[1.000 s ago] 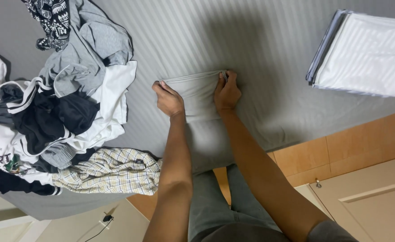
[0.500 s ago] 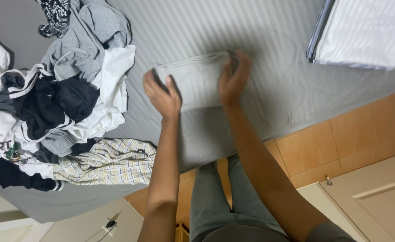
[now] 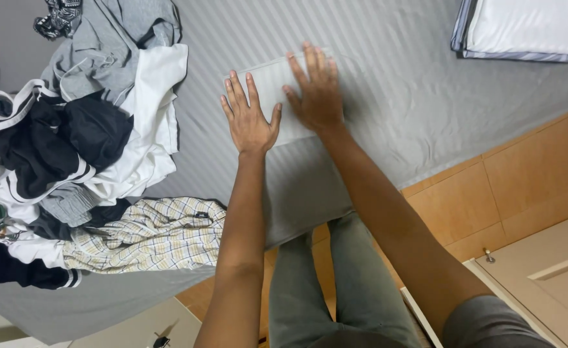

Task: The person folds several pieces of laundry on a bed, including a white towel, a gray towel, and a white striped shirt. Each item is smoothed, folded into a compact rectangle, and stacked on the bed.

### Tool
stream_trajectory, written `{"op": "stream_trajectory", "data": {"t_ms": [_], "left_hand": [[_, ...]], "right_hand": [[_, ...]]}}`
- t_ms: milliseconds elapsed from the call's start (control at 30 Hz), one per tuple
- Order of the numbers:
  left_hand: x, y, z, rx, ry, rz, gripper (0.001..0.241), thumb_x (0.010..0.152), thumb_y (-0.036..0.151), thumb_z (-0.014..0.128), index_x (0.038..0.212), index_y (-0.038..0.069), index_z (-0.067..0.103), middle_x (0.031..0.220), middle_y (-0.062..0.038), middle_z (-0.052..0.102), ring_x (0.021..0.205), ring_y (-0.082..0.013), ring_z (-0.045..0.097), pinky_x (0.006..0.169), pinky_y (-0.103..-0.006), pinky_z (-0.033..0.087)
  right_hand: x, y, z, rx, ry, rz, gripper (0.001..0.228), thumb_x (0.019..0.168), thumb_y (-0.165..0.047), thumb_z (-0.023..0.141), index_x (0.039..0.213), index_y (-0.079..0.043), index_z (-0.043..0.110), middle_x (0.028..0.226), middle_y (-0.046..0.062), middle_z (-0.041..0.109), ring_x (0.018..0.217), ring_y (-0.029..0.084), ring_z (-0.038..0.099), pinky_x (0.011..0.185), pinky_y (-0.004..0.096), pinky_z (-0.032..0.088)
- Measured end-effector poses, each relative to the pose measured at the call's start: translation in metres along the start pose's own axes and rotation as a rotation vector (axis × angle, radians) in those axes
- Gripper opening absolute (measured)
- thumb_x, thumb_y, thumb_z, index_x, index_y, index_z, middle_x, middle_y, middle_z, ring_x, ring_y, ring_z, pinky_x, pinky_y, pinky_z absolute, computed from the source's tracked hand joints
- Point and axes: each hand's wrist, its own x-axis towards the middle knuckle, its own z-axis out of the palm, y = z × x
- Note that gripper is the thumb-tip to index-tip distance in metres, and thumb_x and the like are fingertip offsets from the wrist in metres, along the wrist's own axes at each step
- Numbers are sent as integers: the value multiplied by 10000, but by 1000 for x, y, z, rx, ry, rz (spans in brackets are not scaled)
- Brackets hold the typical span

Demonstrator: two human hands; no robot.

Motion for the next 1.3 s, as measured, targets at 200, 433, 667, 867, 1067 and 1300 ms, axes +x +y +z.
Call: {"op": "stream_trajectory", "data": {"t_ms": [200, 433, 667, 867, 1067, 1300], "left_hand": [[1, -13, 14, -65, 115, -76, 1027, 984, 608, 613, 1628, -4, 96, 1701, -211, 55, 1582, -402, 72, 1289, -522, 89], [-6, -19, 18, -650, 426, -431, 701, 905, 337, 734, 1420, -76, 498, 1380, -283, 592, 1276, -385, 569, 1104, -450, 443], [-65, -20, 19, -675, 362, -196, 436, 1077, 315, 567, 1247, -86, 580, 1051, -322, 686, 1001, -486, 648, 868, -503, 485], [-166, 79, -58, -603, 337, -109, 289, 1089, 277, 494, 1134, -8, 491, 848, -335, 628, 839, -565, 585, 702, -592, 420], [-200, 151, -79, -754, 279, -46, 261, 1065, 267, 533, 1052, 12, 478, 676, -233, 552, 615, -405, 532, 620, -527, 399], [-173, 223, -112, -807, 257, 2, 276, 1068, 278, 548, 1000, 18, 487, 581, -139, 481, 530, -238, 435, 549, -441, 366]], "right_hand": [[-8, 44, -13, -131, 138, 131, 613, 1141, -410, 494, 1649, -98, 350, 1710, 184, 266, 1568, 405, 227, 1239, 645, 162], [-35, 40, 6, 386, 206, 520, 738, 827, -420, 846, 1349, -26, 505, 1274, 195, 633, 1202, 317, 593, 1026, 445, 474], [-111, 26, -33, 965, 246, 371, 316, 974, -268, 735, 1069, 10, 619, 944, 44, 632, 883, 108, 570, 792, 300, 511], [-249, 7, -74, 890, 533, 493, 237, 1034, -236, 648, 957, -35, 548, 810, 0, 497, 779, 92, 460, 702, 286, 439], [-314, 19, -139, 1024, 694, 563, 211, 1048, -220, 624, 1047, -14, 580, 915, 26, 636, 842, 94, 556, 782, 247, 476], [-295, 31, -224, 1194, 791, 605, 202, 1059, -213, 625, 1092, -26, 556, 867, 1, 611, 762, 56, 509, 684, 234, 446]]}}
